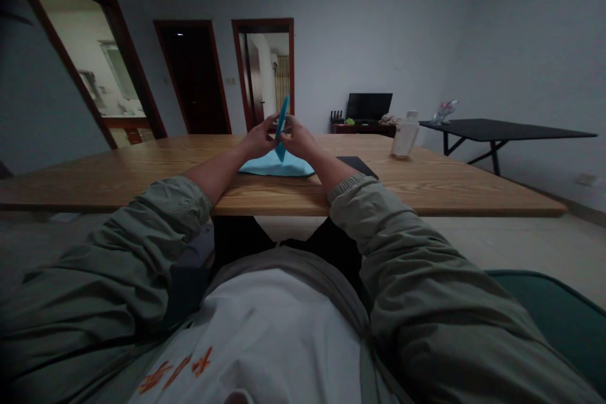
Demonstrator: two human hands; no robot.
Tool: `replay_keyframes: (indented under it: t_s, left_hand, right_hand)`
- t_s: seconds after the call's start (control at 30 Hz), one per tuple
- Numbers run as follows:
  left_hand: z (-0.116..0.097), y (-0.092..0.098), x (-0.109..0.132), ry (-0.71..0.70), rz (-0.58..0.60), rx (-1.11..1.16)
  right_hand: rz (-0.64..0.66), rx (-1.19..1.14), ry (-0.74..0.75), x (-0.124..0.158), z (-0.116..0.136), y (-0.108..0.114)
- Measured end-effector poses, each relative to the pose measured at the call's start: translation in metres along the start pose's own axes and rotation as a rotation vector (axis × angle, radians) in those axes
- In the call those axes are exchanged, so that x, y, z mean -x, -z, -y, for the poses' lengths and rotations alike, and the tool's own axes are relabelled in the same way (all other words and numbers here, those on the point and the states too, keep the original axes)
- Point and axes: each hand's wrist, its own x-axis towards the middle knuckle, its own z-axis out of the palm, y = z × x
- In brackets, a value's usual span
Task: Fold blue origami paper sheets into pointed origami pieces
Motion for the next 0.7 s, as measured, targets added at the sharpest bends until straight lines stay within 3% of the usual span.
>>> replay_keyframes:
  t_s: [0.27, 0.53, 0.7]
  left_hand:
    - [-0.006, -0.007, -0.004, 0.134, -0.196, -0.105]
    - [-0.003, -0.001, -0.006, 0.084, -0.228, -0.201]
    - [0.012, 0.015, -0.008, 0.236, -0.221, -0.092]
  right_hand:
    - [-0.085, 0.304, 0.023, 0.005, 0.014, -0.001]
    - [-0.169, 0.308, -0.096, 0.000, 0.007, 0.009]
    - [-0.133, 0.264, -0.087, -0.004, -0.006, 0.018]
